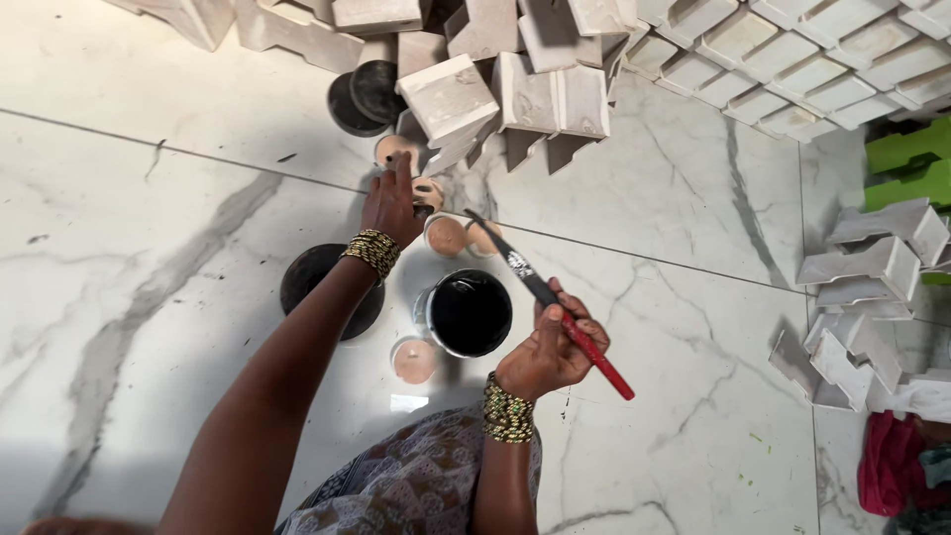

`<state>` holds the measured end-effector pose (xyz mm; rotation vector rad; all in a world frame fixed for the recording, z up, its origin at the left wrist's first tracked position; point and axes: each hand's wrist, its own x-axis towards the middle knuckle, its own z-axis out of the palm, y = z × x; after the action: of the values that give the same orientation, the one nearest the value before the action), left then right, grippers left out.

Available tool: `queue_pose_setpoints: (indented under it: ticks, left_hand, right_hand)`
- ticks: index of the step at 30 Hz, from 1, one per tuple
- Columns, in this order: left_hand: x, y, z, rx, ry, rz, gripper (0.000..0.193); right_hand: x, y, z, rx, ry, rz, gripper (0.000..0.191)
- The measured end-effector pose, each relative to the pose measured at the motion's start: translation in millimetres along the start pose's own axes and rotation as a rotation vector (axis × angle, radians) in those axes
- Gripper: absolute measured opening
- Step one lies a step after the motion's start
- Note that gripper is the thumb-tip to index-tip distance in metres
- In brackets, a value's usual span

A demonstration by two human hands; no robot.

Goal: The person sits on the floor and paints wooden candle holders black with a brush, dipping the brush into an open paint can and rotating each piece to coat it, then sets finished pieces onto a growing pile of painted holders.

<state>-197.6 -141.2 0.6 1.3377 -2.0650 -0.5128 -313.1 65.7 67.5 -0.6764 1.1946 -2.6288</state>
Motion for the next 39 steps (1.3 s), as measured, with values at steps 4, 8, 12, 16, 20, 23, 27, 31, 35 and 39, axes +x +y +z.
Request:
queue_pose_setpoints:
  ticks: [4,8,12,16,20,23,27,31,35,39]
  left_hand:
    - [17,21,15,0.077,-0.047,-0.215,0.122]
    - [30,32,22,0.150,-0.109,-0.297,0.121]
    - [29,33,13,0.256,-0.061,-0.179,0.120]
    - [-3,20,-33,-0.395,-0.175,-0.194,0.089]
    - [-79,-5,-105,-1.150,-0.373,-0.437,0.044]
    - [-133,-20,-155,-1.689,-0.326,-0.575,0.040]
    - [-187,-39,-203,-1.704,-0.339,-0.633,0.035]
    - [-195,-42,-210,-1.771,-0.269,-0.524,0.037]
    - [-193,-36,-198,-1.795,-0.307,-0.534,0.038]
    - [-188,-49,-191,-1.827,-0.285,-0.561,0.041]
  right_hand:
    - [3,8,-2,-0.054,-0.026,0.002,0.032]
    - [4,12,-5,-0.073,-0.047,-0.017,0.033]
    - [5,5,-8,-0.047,-0.041,-0.010,0.033]
    - [2,-14,-9,0.002,0.008,0.032,0.035]
    - [-20,-45,-3,0.039,-0.069,-0.014,0.035]
    - [-65,-74,8,0.072,-0.201,-0.018,0.034]
    - [-116,-119,24,0.179,-0.300,0.059,0.035]
    - [-120,-143,35,0.237,-0.246,0.089,0.036]
    - [-122,-136,45,0.237,-0.275,0.105,0.035]
    - [-125,-120,44,0.211,-0.433,0.181,0.036]
